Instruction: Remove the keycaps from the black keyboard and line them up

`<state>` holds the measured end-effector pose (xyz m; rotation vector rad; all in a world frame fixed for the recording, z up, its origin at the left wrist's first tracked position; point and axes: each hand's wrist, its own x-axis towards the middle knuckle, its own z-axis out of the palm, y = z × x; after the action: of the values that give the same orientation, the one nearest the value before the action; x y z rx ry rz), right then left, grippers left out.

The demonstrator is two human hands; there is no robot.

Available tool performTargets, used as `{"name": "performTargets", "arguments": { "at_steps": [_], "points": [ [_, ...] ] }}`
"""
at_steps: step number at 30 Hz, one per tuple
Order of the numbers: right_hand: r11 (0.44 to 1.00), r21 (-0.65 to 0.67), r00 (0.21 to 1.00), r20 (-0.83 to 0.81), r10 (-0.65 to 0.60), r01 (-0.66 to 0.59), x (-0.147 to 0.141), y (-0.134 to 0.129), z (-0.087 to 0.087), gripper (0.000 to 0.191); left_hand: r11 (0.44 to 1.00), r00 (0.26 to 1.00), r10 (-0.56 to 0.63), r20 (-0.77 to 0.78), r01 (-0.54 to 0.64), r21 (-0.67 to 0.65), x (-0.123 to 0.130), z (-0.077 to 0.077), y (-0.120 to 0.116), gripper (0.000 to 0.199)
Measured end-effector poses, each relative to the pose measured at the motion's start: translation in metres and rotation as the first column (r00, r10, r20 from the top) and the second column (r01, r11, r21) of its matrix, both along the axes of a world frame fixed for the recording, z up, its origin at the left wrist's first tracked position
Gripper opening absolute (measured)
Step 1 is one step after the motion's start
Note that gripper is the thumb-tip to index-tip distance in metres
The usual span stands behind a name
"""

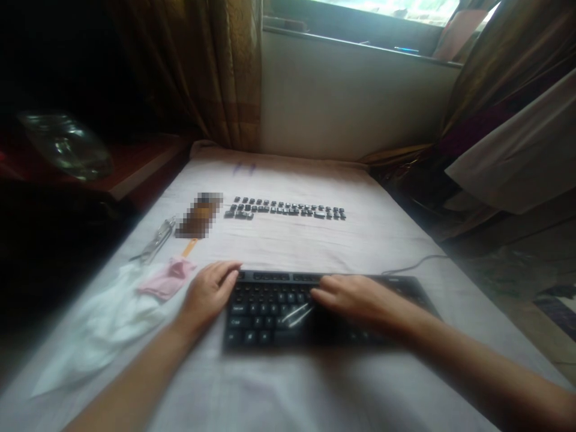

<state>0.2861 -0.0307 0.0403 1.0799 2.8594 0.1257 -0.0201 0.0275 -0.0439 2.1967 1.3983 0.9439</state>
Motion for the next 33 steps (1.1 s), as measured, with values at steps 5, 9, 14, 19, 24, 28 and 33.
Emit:
{"name": "performTargets", "arguments": {
  "at_steps": [5,9,14,19,24,28,33],
  "points": [
    [0.877,-0.398,0.639,-0.608,-0.472,0.268,-0.004,-0.006,-0.007,0.009,1.0,1.0,-0.007,-0.003,0.007,0.005,0.0,0.001,-0.001,0.03],
    [0.616,-0.781,0.28,-0.571,-0.772,0.106,-0.026,-0.003,-0.015,0.018,1.0,1.0,-0.005,-0.011,0.005,0.011,0.0,0.002,-0.001,0.03],
    [0.585,-0.809,0.238,-0.56,-0.793,0.046,-0.043,0.011,-0.026,0.022,1.0,1.0,-0.004,-0.011,0.004,-0.001,0.0,0.001,-0.001,0.03],
    [0.663,-0.737,0.379,-0.581,-0.72,0.13,-0.042,0.016,-0.026,0.017,1.0,1.0,-0.01,-0.009,0.01,-0.003,-0.001,0.0,-0.001,0.03],
    [0.822,-0.55,0.582,-0.624,-0.522,0.147,-0.043,0.018,-0.019,0.01,1.0,1.0,-0.011,-0.006,0.011,0.0,0.0,0.002,-0.002,0.03],
    [0.9,-0.434,0.66,-0.662,-0.354,0.048,-0.043,0.023,-0.019,0.01,1.0,1.0,-0.01,-0.006,0.01,-0.005,0.002,0.004,-0.003,0.029],
    [0.91,-0.413,0.717,-0.642,-0.271,-0.025,-0.044,0.027,-0.02,0.013,1.0,1.0,-0.004,-0.018,0.004,-0.018,0.002,0.005,-0.004,0.03]
  ]
}}
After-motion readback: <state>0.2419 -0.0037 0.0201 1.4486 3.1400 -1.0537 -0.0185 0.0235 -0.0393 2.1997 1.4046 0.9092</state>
